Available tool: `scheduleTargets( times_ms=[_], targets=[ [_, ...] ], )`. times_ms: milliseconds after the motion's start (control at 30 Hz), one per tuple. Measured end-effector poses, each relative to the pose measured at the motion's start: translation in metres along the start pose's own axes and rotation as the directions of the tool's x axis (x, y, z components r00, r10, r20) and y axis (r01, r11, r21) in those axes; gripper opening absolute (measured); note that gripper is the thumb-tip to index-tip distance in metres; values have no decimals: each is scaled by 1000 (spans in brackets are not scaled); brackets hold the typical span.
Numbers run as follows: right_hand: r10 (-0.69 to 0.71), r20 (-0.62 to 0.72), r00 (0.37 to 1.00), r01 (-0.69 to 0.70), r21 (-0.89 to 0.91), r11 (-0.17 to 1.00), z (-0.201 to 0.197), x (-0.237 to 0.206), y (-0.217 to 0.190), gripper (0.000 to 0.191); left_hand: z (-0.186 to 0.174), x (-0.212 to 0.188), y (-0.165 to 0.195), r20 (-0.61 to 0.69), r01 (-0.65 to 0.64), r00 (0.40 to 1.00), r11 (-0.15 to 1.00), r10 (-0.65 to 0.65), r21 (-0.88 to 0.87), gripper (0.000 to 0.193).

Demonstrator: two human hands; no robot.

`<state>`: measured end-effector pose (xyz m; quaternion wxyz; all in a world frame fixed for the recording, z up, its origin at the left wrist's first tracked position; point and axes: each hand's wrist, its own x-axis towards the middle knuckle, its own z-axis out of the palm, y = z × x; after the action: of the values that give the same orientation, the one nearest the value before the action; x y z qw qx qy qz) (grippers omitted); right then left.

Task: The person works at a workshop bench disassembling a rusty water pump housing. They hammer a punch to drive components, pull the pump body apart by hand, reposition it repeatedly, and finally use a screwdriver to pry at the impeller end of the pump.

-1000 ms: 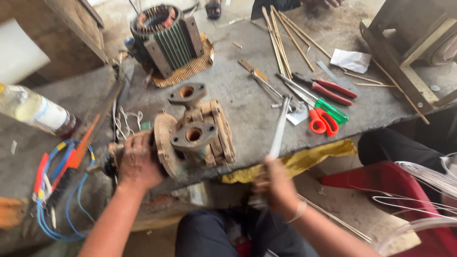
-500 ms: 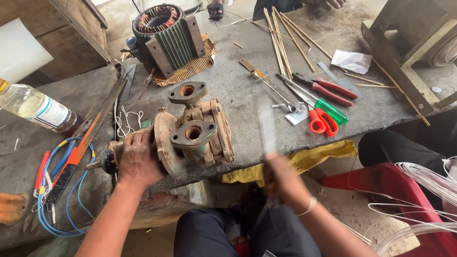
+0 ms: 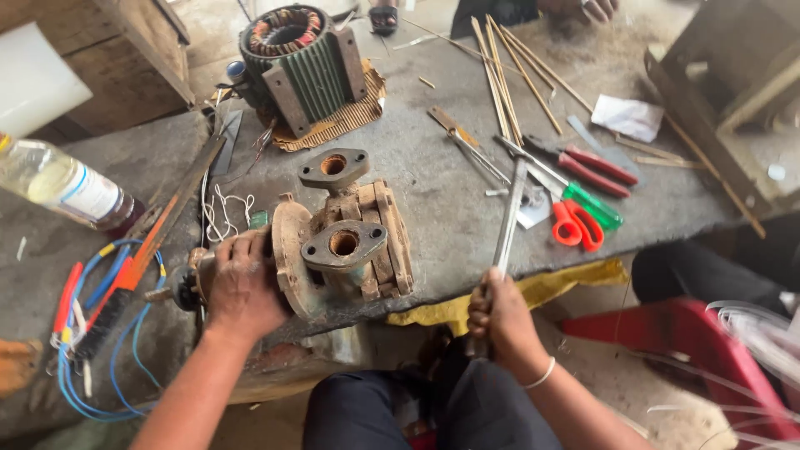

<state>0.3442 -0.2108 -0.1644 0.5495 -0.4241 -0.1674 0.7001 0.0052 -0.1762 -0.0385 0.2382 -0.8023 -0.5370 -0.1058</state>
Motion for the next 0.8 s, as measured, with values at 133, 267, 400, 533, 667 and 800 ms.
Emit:
scheduleTargets(
  times_ms=[133, 267, 400, 533, 667, 800],
  targets=[
    [203, 283, 938, -108, -317, 942, 11, -9, 5, 35, 1, -1, -1, 43, -16, 999, 999, 15, 38, 67],
    [379, 243, 893, -319, -250, 914, 32, -24, 23, 22, 1, -1, -2, 1, 8, 1000, 999, -8, -32, 68],
    [332, 311, 891, -217, -351, 911, 14, -5, 10, 28, 2, -2, -2, 28, -18, 999, 999, 17, 44, 70],
    [-4, 231, 973, 210, -878, 431, 10, 40, -36, 34, 8, -2, -2, 60, 2, 998, 1000, -4, 28, 74],
    [-228, 343, 911, 310, -935, -170, 43, 82, -89, 36, 13, 4, -9, 226, -33, 974, 990, 1, 137, 71],
    [-444, 602, 663, 350, -774, -527, 87, 76, -117, 46, 10, 26, -23, 507, 158, 848, 987, -154, 37, 105]
  ],
)
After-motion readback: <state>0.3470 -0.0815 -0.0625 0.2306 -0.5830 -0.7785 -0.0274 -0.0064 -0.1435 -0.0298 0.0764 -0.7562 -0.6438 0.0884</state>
